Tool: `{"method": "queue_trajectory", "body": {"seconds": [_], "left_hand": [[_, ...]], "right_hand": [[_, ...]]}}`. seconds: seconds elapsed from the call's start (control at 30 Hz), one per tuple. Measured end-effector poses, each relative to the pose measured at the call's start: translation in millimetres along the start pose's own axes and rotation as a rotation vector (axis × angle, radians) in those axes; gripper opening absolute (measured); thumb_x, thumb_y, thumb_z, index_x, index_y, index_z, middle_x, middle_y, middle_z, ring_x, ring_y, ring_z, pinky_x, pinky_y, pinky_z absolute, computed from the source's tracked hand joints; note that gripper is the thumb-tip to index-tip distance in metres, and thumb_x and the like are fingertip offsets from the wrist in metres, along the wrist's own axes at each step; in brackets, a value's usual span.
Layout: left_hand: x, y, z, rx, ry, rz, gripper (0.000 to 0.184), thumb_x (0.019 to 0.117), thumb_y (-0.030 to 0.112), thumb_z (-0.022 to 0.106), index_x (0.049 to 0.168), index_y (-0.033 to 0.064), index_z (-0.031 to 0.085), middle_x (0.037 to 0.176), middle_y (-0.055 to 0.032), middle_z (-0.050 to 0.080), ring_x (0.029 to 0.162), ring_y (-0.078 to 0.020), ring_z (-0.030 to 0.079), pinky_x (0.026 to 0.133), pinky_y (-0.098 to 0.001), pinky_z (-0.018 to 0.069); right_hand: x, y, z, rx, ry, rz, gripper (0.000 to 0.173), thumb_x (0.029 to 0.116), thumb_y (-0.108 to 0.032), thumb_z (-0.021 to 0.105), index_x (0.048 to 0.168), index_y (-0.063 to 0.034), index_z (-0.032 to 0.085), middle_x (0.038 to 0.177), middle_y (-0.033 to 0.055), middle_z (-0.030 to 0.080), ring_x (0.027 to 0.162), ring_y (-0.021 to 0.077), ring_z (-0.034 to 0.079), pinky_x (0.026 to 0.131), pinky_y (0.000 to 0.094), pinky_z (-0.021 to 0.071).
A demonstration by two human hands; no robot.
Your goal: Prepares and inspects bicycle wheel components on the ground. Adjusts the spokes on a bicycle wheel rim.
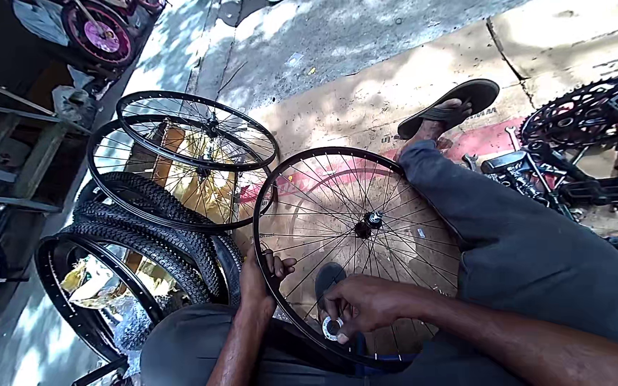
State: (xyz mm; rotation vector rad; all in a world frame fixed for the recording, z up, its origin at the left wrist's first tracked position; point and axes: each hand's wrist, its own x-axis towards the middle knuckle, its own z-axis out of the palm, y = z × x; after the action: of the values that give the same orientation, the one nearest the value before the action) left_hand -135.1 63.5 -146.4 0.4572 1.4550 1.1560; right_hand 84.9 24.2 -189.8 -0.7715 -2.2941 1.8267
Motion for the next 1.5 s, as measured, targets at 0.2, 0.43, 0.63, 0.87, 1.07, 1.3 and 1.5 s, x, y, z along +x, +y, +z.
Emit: {"method": "queue_trajectory", "body": {"seconds": [0.2,0.43,0.63,0.87,1.07,1.3,1.5], "left_hand": [[1,-2,0,0.009,0.007,-0.002,0.058,0.111,0.047,0.025,0.066,0.0154,0.043,0.046,-0.0011,0.044,0.045,-0.0202,0.055,0.059,-0.0415,0.0591],[1,-2,2,-0.003,-0.01,0.0,0.058,0.1107,0.047,0.026,0.064,0.0161,0.042,0.045,0.0002,0.042,0.043,-0.0187,0.053,0.057,-0.0401,0.0583],[-1,1,4,0.054,0.051,0.004,0.057,0.1107,0.048,0.028,0.071,0.0133,0.048,0.053,-0.0031,0.054,0.051,-0.0217,0.063,0.06,-0.0409,0.0605],[9,10,0,0.084,-0.098,0.057,0.052,0.1096,0.05,0.035,0.134,0.0113,0.059,0.126,-0.0125,0.069,0.11,-0.0307,0.069,0.09,-0.05,0.0579],[15,20,3,-0.014,-0.15,0.054,0.046,0.1102,0.039,0.042,0.144,0.0103,0.051,0.139,-0.0118,0.063,0.12,-0.0287,0.066,0.1,-0.0462,0.0552],[6,8,7,-0.082,-0.061,0.129,0.062,0.1071,0.059,0.032,0.083,0.0078,0.058,0.076,-0.0125,0.071,0.079,-0.0309,0.075,0.084,-0.0472,0.0627],[1,-8,2,-0.008,-0.017,0.018,0.061,0.1112,0.044,0.024,0.064,0.0118,0.045,0.054,-0.0095,0.059,0.063,-0.0328,0.071,0.079,-0.0532,0.0616]], "right_hand": [[8,-6,5,-0.253,-0.066,-0.051,0.034,0.0914,-0.022,0.077,0.12,-0.007,0.067,0.1,0.0147,0.071,0.092,0.0322,0.068,0.084,0.0557,0.0526],[10,-1,22,-0.308,0.125,0.016,0.019,0.09,-0.012,0.07,0.109,-0.0077,0.067,0.093,0.0137,0.07,0.091,0.0335,0.068,0.08,0.0569,0.0536],[-2,5,-6,-0.033,-0.08,-0.12,0.038,0.0898,-0.027,0.081,0.117,-0.0044,0.067,0.109,0.011,0.067,0.093,0.0224,0.067,0.088,0.0449,0.0559],[8,-10,16,-0.358,0.045,-0.035,0.025,0.0896,-0.011,0.071,0.113,-0.0059,0.067,0.093,0.0179,0.069,0.091,0.0386,0.067,0.08,0.0604,0.0512],[-2,10,2,-0.129,-0.006,-0.191,0.036,0.1002,-0.039,0.066,0.114,-0.005,0.068,0.102,0.0119,0.067,0.091,0.0264,0.066,0.086,0.05,0.0529],[-17,7,-29,-0.309,0.469,-0.236,0.019,0.0997,-0.034,0.066,0.106,-0.0168,0.072,0.102,-0.0031,0.07,0.096,0.0104,0.067,0.087,0.0343,0.056],[-6,5,0,-0.454,0.159,-0.328,0.018,0.1025,-0.021,0.06,0.116,-0.0134,0.071,0.111,0.0087,0.07,0.109,0.0286,0.066,0.1,0.0504,0.0497]]}}
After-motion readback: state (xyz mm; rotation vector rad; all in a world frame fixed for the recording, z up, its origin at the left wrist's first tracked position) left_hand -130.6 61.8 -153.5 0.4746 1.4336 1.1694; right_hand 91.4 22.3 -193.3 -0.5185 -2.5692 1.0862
